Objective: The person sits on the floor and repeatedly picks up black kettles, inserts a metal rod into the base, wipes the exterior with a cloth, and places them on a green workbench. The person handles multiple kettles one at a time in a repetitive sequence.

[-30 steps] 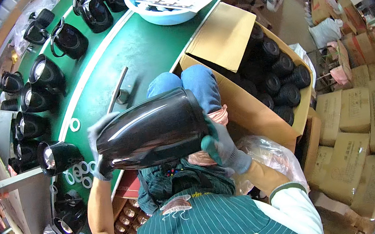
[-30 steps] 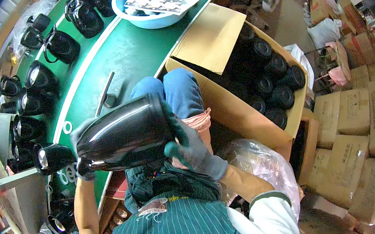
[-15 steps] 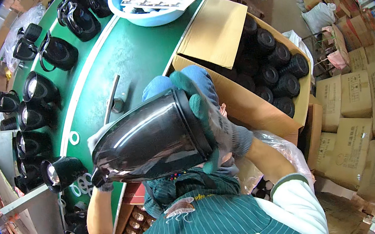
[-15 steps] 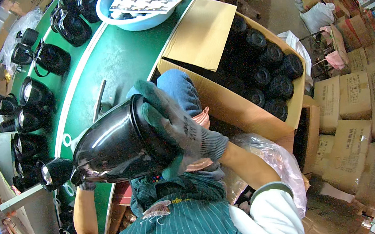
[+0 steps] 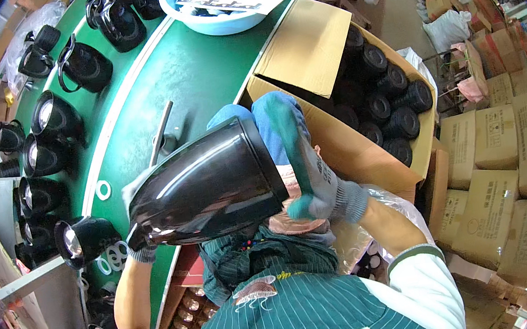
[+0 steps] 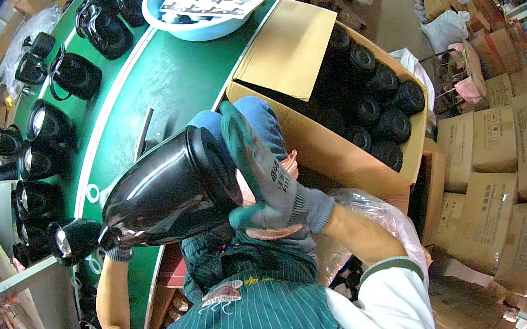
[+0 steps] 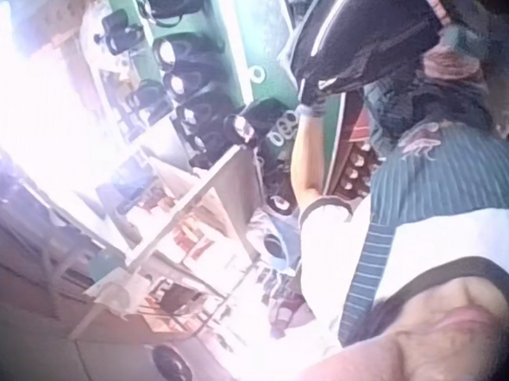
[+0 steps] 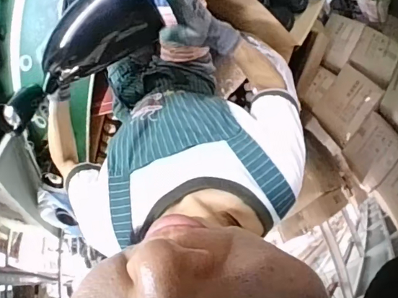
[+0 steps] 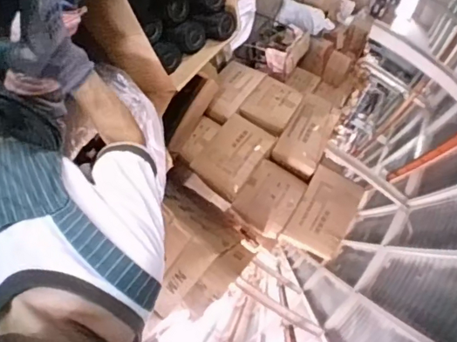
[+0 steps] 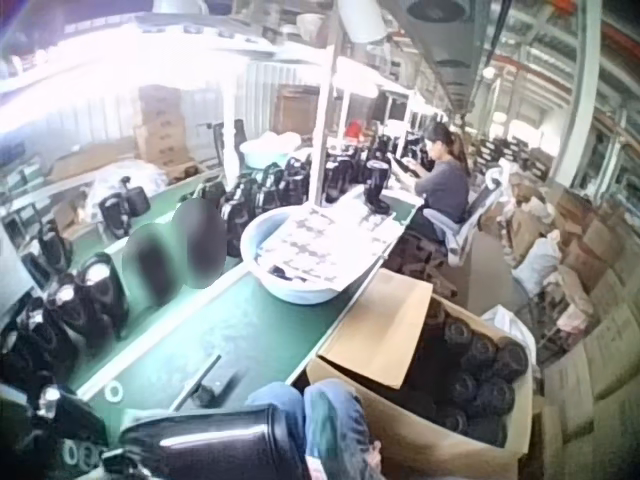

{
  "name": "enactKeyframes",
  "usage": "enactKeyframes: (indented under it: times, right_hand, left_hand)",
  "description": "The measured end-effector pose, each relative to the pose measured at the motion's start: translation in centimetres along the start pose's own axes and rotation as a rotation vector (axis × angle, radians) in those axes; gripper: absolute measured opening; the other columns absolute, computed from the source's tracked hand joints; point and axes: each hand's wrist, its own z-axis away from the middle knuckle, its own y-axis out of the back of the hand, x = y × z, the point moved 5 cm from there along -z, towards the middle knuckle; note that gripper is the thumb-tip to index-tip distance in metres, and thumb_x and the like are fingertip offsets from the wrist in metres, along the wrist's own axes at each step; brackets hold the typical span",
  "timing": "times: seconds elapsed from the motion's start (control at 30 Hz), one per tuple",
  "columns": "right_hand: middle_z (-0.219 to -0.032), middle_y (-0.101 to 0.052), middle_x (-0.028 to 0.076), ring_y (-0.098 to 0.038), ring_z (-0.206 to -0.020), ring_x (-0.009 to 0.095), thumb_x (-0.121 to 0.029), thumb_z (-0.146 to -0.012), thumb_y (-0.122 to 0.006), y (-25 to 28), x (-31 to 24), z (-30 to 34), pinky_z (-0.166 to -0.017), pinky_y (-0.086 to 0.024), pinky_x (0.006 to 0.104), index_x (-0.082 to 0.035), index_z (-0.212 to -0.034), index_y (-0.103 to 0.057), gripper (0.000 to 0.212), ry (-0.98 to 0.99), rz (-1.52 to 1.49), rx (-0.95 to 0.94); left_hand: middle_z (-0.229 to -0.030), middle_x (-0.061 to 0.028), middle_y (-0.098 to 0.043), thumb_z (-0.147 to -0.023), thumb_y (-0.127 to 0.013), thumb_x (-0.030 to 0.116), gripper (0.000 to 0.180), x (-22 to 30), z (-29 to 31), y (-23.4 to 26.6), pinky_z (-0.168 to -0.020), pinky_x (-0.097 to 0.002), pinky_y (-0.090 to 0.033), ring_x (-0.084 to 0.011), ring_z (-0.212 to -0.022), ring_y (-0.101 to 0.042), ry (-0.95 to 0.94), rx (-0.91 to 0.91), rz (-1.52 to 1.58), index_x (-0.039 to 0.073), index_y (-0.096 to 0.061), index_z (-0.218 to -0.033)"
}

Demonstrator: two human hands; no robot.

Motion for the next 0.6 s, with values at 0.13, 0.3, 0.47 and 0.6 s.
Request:
enactKeyframes:
  times: [0.13, 0.3, 0.47, 0.6]
  right_hand:
    - [-0.163, -0.031, 0.017, -0.037, -0.147, 0.03, -0.044, -0.083, -0.075, -0.5, -2.5, -3.7, -0.121, -0.028, 0.0458, -0.004, -0.163, -0.02, 0.105, 0.332, 0.109, 0.299]
    - [-0.172, -0.017, 0.011, -0.022, -0.155, 0.02, -0.03, -0.111, -0.045, -1.4, -1.4, -4.8, -0.128, -0.015, 0.0336, -0.005, -0.165, -0.01, 0.069, -0.048, -0.626, 0.302]
    - [-0.169, -0.01, 0.029, -0.012, -0.156, 0.046, -0.068, -0.097, -0.05, 0.7, -9.5, -6.7, -0.125, -0.015, 0.0533, -0.005, -0.165, -0.009, 0.102, 0.247, 0.251, 0.184]
    - [-0.165, -0.01, 0.037, -0.012, -0.152, 0.058, -0.082, -0.081, -0.058, 0.6, -9.5, -7.4, -0.119, -0.017, 0.0687, -0.012, -0.166, -0.014, 0.119, 0.514, 0.303, 0.138]
  left_hand:
    - [-0.105, -0.0118, -0.076, -0.089, -0.069, 0.014, 0.028, 1.1, 0.5, -0.9, -0.091, -0.0354, -0.057, -0.0232, -0.096, -0.073, -0.221, -0.011, -0.121, -0.003, -0.074, -0.111]
    - [-0.106, -0.0115, -0.076, -0.089, -0.071, 0.016, 0.031, 7.2, -0.1, 0.2, -0.093, -0.0351, -0.057, -0.0225, -0.097, -0.072, -0.648, 0.121, -0.575, -0.004, -0.073, -0.113]
    - [-0.107, -0.0113, -0.075, -0.088, -0.072, 0.018, 0.035, -1.7, 1.1, -0.1, -0.094, -0.0348, -0.056, -0.0218, -0.097, -0.071, 0.026, -0.021, 0.128, -0.004, -0.072, -0.115]
    - [-0.108, -0.0112, -0.075, -0.088, -0.073, 0.02, 0.038, -4.2, 2.0, -1.1, -0.095, -0.0345, -0.055, -0.0212, -0.098, -0.071, 0.135, -0.14, 0.266, -0.005, -0.071, -0.117]
